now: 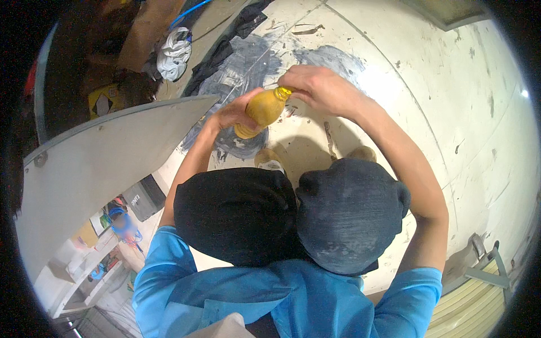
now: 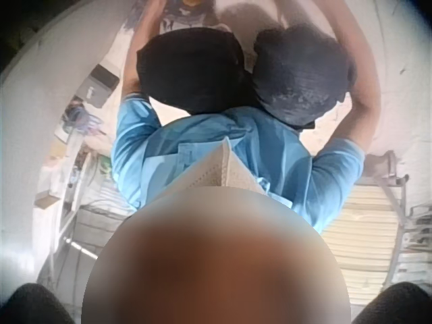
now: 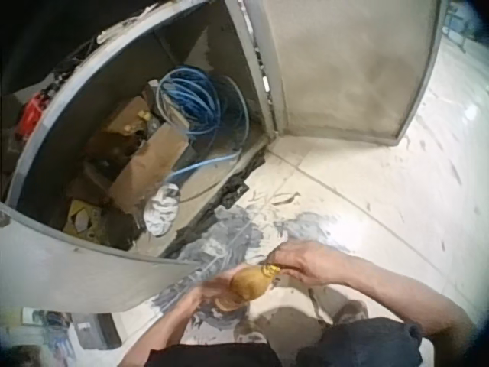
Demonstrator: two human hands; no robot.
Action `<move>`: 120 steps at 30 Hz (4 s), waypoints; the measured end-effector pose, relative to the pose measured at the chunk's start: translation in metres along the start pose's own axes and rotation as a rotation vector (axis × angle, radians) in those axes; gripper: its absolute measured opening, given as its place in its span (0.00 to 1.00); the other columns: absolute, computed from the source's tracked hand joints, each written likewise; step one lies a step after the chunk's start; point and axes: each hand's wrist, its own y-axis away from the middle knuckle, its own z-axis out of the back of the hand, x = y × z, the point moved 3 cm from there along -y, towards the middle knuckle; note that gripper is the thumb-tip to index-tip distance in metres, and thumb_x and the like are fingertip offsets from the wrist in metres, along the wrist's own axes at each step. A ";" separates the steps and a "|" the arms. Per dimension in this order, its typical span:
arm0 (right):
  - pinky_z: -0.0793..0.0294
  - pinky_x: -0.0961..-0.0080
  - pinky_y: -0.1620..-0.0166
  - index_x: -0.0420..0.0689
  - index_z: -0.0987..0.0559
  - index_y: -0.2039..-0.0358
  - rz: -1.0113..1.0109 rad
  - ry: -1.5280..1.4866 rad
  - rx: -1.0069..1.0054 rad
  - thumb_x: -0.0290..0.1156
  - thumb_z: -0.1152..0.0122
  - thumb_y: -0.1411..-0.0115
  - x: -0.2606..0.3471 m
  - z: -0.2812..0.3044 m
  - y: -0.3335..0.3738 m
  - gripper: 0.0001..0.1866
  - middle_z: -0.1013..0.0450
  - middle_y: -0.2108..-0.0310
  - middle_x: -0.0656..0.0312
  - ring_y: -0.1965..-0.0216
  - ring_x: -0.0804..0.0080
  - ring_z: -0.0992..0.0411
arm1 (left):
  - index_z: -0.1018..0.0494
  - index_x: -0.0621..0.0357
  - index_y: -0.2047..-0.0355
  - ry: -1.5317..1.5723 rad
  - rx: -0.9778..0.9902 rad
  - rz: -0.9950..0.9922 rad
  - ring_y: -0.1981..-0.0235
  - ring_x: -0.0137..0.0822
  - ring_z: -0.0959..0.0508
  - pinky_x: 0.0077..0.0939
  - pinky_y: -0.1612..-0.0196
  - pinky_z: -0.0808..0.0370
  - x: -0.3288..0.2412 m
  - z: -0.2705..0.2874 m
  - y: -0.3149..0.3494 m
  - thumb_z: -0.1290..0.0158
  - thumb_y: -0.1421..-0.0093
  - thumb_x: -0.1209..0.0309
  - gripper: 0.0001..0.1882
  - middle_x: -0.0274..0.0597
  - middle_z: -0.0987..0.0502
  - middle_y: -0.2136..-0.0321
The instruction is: The person sits on the floor and opens a yellow bottle to pour liquid into a small jar. They stir the contents with a stick, then add water from a clear bottle and continue stirring. The person places the jar on a shelf with other jars.
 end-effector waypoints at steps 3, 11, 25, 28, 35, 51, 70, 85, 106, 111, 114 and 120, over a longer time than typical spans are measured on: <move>0.17 0.57 0.47 0.43 0.21 0.45 0.135 0.082 0.101 0.24 0.34 0.36 0.012 0.012 0.000 0.19 0.20 0.51 0.55 0.51 0.52 0.20 | 0.30 0.52 0.35 0.000 0.094 -0.005 0.45 0.34 0.26 0.31 0.35 0.31 -0.007 0.005 0.003 0.27 0.65 0.76 0.51 0.32 0.24 0.48; 0.19 0.56 0.47 0.42 0.21 0.45 0.097 0.029 0.091 0.29 0.34 0.33 0.019 0.026 -0.007 0.17 0.20 0.51 0.53 0.51 0.50 0.20 | 0.31 0.53 0.33 0.114 0.147 0.033 0.43 0.32 0.27 0.29 0.34 0.33 -0.014 0.011 0.006 0.26 0.71 0.75 0.57 0.30 0.24 0.46; 0.19 0.58 0.54 0.40 0.22 0.44 -0.071 0.029 0.128 0.40 0.34 0.32 0.017 0.020 -0.010 0.21 0.20 0.55 0.53 0.57 0.53 0.19 | 0.30 0.56 0.36 0.059 0.078 -0.014 0.47 0.31 0.24 0.30 0.40 0.28 -0.024 0.012 0.015 0.25 0.63 0.69 0.50 0.34 0.22 0.50; 0.19 0.57 0.53 0.41 0.22 0.46 -0.150 -0.018 0.124 0.38 0.33 0.33 0.019 0.020 -0.010 0.20 0.21 0.55 0.53 0.56 0.52 0.20 | 0.31 0.58 0.33 0.113 0.066 -0.011 0.47 0.32 0.24 0.30 0.38 0.29 -0.022 0.011 0.014 0.27 0.65 0.70 0.53 0.36 0.22 0.48; 0.18 0.59 0.52 0.42 0.22 0.47 0.204 0.025 0.071 0.33 0.33 0.34 0.047 0.036 -0.012 0.17 0.21 0.53 0.54 0.53 0.54 0.20 | 0.32 0.62 0.32 0.531 0.424 0.071 0.45 0.36 0.22 0.33 0.37 0.26 0.008 0.012 0.008 0.33 0.69 0.76 0.55 0.42 0.20 0.45; 0.18 0.60 0.47 0.45 0.20 0.46 0.210 0.071 0.033 0.31 0.32 0.34 0.056 0.052 -0.007 0.17 0.20 0.50 0.55 0.50 0.53 0.20 | 0.33 0.70 0.35 0.722 0.592 0.097 0.51 0.46 0.18 0.40 0.43 0.21 -0.014 0.008 0.004 0.35 0.74 0.74 0.57 0.51 0.19 0.49; 0.17 0.63 0.49 0.43 0.19 0.45 0.147 0.117 0.040 0.40 0.33 0.31 0.079 0.070 -0.007 0.19 0.20 0.52 0.55 0.52 0.59 0.19 | 0.32 0.71 0.35 0.712 0.654 -0.019 0.51 0.50 0.19 0.43 0.43 0.22 -0.016 -0.006 0.015 0.37 0.72 0.73 0.55 0.55 0.20 0.48; 0.22 0.69 0.61 0.41 0.18 0.50 -0.172 -0.153 -0.041 0.37 0.28 0.34 0.079 0.061 0.006 0.17 0.22 0.64 0.58 0.68 0.69 0.24 | 0.30 0.68 0.35 0.727 0.541 0.033 0.51 0.39 0.18 0.32 0.46 0.21 -0.037 0.001 0.010 0.36 0.68 0.76 0.52 0.47 0.18 0.50; 0.19 0.61 0.49 0.45 0.18 0.46 0.159 -0.076 -0.041 0.34 0.33 0.33 0.070 0.058 0.013 0.16 0.19 0.51 0.56 0.52 0.55 0.19 | 0.32 0.72 0.35 0.778 0.778 0.009 0.51 0.45 0.19 0.41 0.42 0.22 -0.013 -0.014 -0.001 0.35 0.74 0.75 0.56 0.51 0.19 0.49; 0.18 0.64 0.55 0.44 0.18 0.47 -0.021 -0.076 -0.001 0.44 0.34 0.32 0.060 0.055 0.013 0.20 0.19 0.56 0.56 0.60 0.60 0.19 | 0.30 0.69 0.36 0.674 0.514 0.014 0.53 0.37 0.19 0.32 0.44 0.22 -0.025 -0.007 0.005 0.34 0.71 0.75 0.53 0.45 0.18 0.51; 0.19 0.64 0.58 0.42 0.18 0.48 -0.055 -0.078 -0.076 0.48 0.34 0.32 0.054 0.054 0.010 0.23 0.19 0.58 0.54 0.63 0.60 0.20 | 0.30 0.68 0.36 0.638 0.445 -0.043 0.53 0.34 0.20 0.29 0.45 0.23 -0.040 -0.005 0.011 0.33 0.68 0.73 0.51 0.42 0.18 0.52; 0.21 0.67 0.59 0.39 0.19 0.48 -0.119 0.009 -0.109 0.50 0.38 0.27 0.044 0.051 0.004 0.24 0.19 0.60 0.54 0.66 0.64 0.21 | 0.32 0.65 0.33 0.396 0.220 -0.077 0.48 0.35 0.20 0.32 0.41 0.25 -0.069 -0.002 0.019 0.26 0.63 0.64 0.53 0.42 0.20 0.48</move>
